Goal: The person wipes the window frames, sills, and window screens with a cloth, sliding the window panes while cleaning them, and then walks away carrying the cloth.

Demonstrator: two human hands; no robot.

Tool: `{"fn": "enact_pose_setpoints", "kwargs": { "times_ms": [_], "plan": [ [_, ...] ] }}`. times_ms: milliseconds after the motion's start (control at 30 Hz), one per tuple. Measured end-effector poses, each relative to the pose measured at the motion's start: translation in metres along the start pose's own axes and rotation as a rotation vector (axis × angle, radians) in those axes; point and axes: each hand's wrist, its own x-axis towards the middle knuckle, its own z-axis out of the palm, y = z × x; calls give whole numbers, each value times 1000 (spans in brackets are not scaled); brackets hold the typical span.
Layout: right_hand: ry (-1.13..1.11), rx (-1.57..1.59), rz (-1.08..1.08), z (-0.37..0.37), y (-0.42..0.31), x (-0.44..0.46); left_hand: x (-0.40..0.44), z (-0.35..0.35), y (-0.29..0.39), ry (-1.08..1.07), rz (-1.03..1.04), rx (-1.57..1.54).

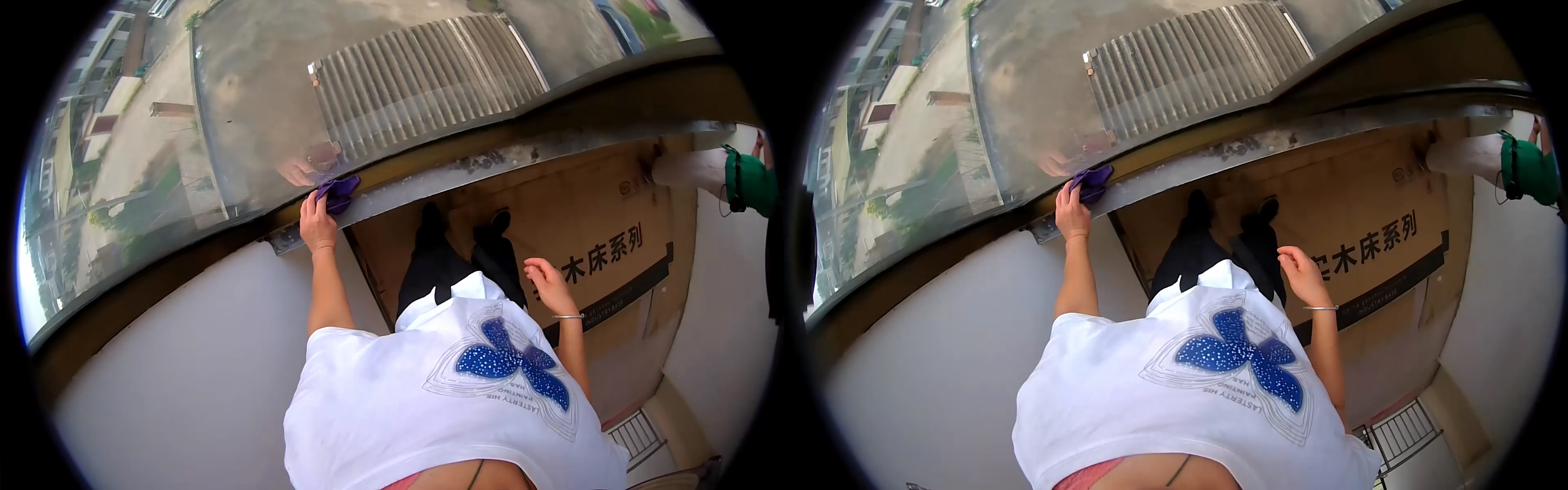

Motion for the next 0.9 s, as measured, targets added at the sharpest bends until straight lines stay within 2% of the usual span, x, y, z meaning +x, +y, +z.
{"fn": "enact_pose_setpoints", "kwargs": {
  "times_ms": [100,233,300,333,367,467,533,600,767,800,900],
  "plan": [
    [6,-12,-21,3,-5,-2,-15,-2,-64,7,-274,69],
    [16,20,39,9,-4,-9,-19,-9,-106,-75,-456,181],
    [31,-40,47,10,-1,-10,-22,-6,-104,-5,-454,172],
    [46,27,26,13,12,-9,-19,-4,-101,-5,-482,185],
    [78,44,42,13,13,-14,-11,-4,-92,-79,-594,229],
    [92,29,47,17,14,-16,12,-9,-62,-87,-760,229],
    [118,31,84,19,9,-19,13,-19,-39,-114,-724,214],
    [134,19,111,23,10,-20,5,-5,-20,-92,-528,192],
    [188,75,92,33,29,-28,22,9,112,-134,-43,-42],
    [197,105,112,34,32,-31,30,9,142,-185,4,-83],
    [256,166,138,36,47,-41,51,30,214,-254,305,-112]
  ]
}}
